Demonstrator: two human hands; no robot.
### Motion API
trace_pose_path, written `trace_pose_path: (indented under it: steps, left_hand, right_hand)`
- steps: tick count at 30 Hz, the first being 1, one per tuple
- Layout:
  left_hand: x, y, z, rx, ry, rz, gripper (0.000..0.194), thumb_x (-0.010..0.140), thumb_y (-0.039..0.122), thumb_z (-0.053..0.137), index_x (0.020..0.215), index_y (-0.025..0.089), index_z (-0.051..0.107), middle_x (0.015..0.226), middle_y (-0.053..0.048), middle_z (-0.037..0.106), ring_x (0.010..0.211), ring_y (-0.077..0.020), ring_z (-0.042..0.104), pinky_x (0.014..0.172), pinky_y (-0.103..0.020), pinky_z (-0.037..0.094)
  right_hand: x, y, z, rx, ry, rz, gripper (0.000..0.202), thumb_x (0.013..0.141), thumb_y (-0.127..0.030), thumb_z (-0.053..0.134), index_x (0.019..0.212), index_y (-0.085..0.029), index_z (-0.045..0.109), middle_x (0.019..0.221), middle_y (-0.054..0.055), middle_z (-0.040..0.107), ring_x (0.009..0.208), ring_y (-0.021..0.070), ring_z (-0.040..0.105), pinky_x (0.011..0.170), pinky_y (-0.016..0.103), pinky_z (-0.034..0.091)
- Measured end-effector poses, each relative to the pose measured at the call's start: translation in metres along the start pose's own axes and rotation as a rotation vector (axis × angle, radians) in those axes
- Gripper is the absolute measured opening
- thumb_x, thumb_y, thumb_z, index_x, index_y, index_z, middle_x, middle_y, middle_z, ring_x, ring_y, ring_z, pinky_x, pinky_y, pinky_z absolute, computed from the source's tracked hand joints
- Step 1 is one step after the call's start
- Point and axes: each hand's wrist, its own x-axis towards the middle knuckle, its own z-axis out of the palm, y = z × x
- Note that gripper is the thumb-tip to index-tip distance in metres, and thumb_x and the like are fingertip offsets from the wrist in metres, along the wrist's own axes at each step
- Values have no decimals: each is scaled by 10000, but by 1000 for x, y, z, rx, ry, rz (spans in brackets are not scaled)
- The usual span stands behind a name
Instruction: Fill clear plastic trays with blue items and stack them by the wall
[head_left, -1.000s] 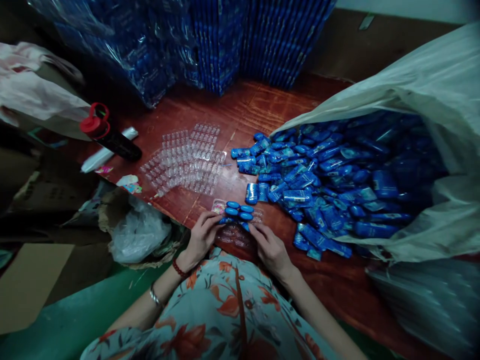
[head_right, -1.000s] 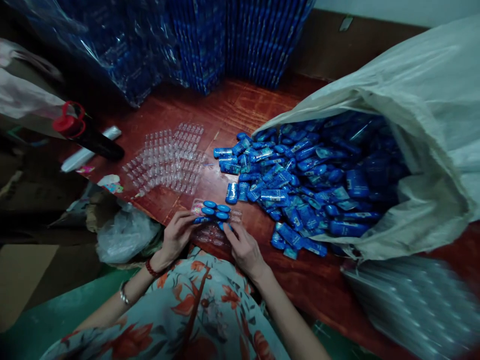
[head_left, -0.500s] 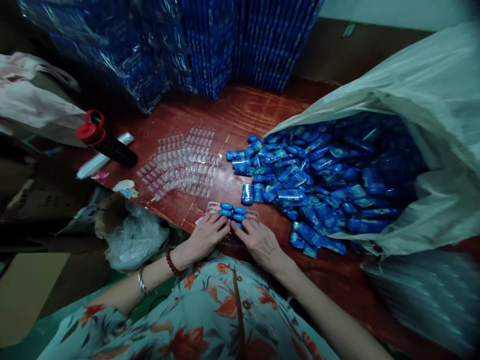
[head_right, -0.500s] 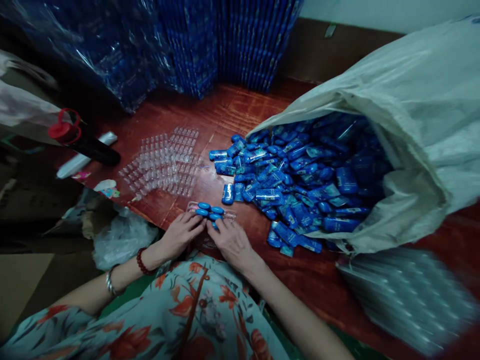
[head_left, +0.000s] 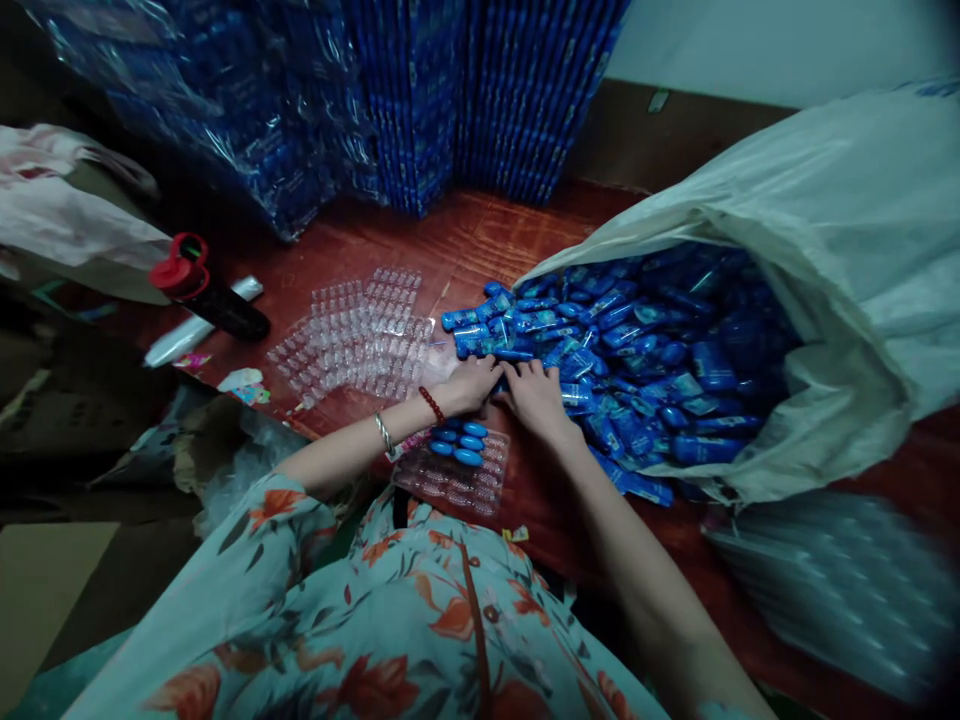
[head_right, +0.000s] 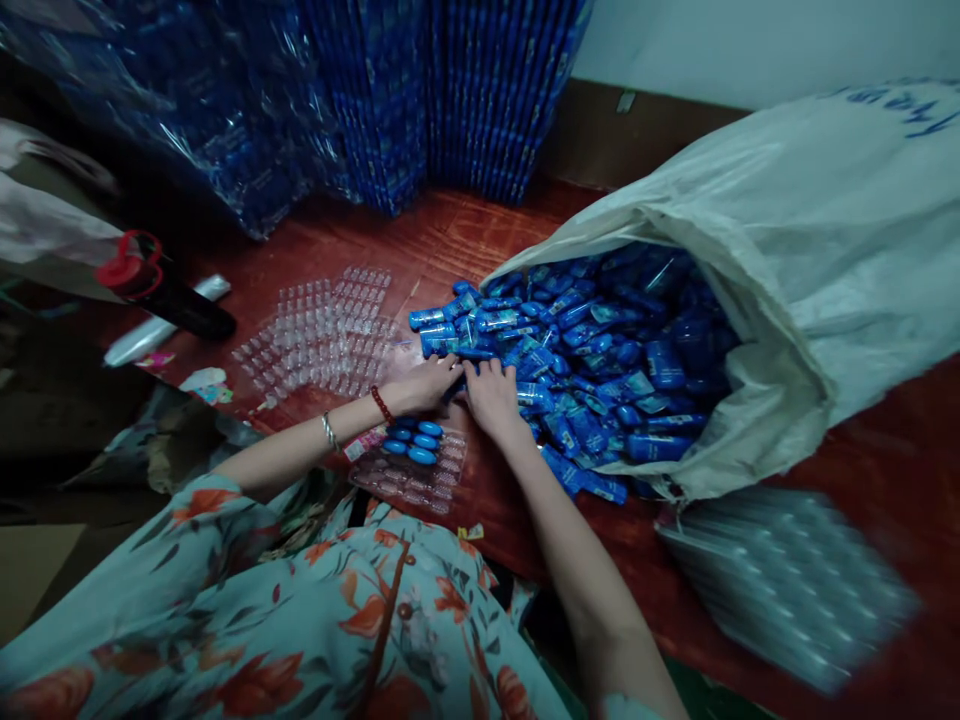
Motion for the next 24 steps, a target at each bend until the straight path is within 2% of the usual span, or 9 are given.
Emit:
trace_pose_path:
  steps: [3,6,9,12,15,18,20,22,24]
  left_hand:
    - [2,-8,7,55,6,92,444,767,197,630,1164,46,502,1180,-202,530,1017,-312,561,818,-395,475]
    - [-12,-28,12,43,47,175,407,827,71,441,1233,45,444,1298,-231,462,1094,-285,546,910,-411,443]
    - [-44,-48,20,-113,134,172,509,839,20,331,1341,101,319,1415,-191,355,1202,-233,488,986,-379,414]
    - [-94,-55,30,-317,326,71,538,873,49,291,1392,172,224,1422,-140,345,1282,-197,399,1035,-355,380]
    - [-148,-44,38,-447,532,-221,427,906,148,342,1328,163,281,1230,-136,463,1104,-191,532,935,-356,453]
    - [-189,-19,42,-511,550,-436,269,907,209,383,1166,139,380,993,-80,505,843,-158,587,770,-324,508]
    - [-203,0,41,-579,476,-434,206,902,239,429,1086,151,411,896,-43,522,752,-144,577,704,-295,511]
    - [-209,17,41,-645,445,-371,163,895,252,470,1036,171,453,840,-20,546,723,-139,571,681,-273,506]
    - [-207,25,44,-656,517,-342,137,898,232,473,1022,183,502,856,-26,571,762,-145,576,699,-271,503]
  right_hand:
    - [10,5,-3,52,-38,25,480,821,-410,581,1197,-120,514,1109,175,585,1022,319,485,812,405,354]
    - [6,5,-1,192,36,13,395,828,-343,576,1144,-110,529,1046,160,608,985,298,518,805,394,393]
    - [-22,3,5,520,314,17,264,892,-244,460,1131,-154,526,1047,115,615,977,235,551,833,359,428]
    - [-70,-4,8,850,588,113,220,891,-226,463,1095,-206,542,1020,55,614,936,189,579,840,343,459]
    - [-116,-21,11,996,585,86,175,841,-199,552,1010,-227,585,950,24,615,887,177,593,792,336,496]
    - [-140,-44,18,1041,554,32,220,810,-143,589,1011,-231,588,907,20,620,829,169,610,736,332,532]
    - [-141,-54,26,1041,576,-58,312,801,-102,586,1084,-233,565,918,27,630,824,171,624,723,339,551]
    - [-137,-59,32,1024,579,-174,396,793,-75,582,1152,-237,541,947,35,640,847,176,634,725,336,564]
    - [-133,-62,35,991,559,-259,429,796,-70,576,1189,-235,531,953,41,647,855,175,638,721,320,570]
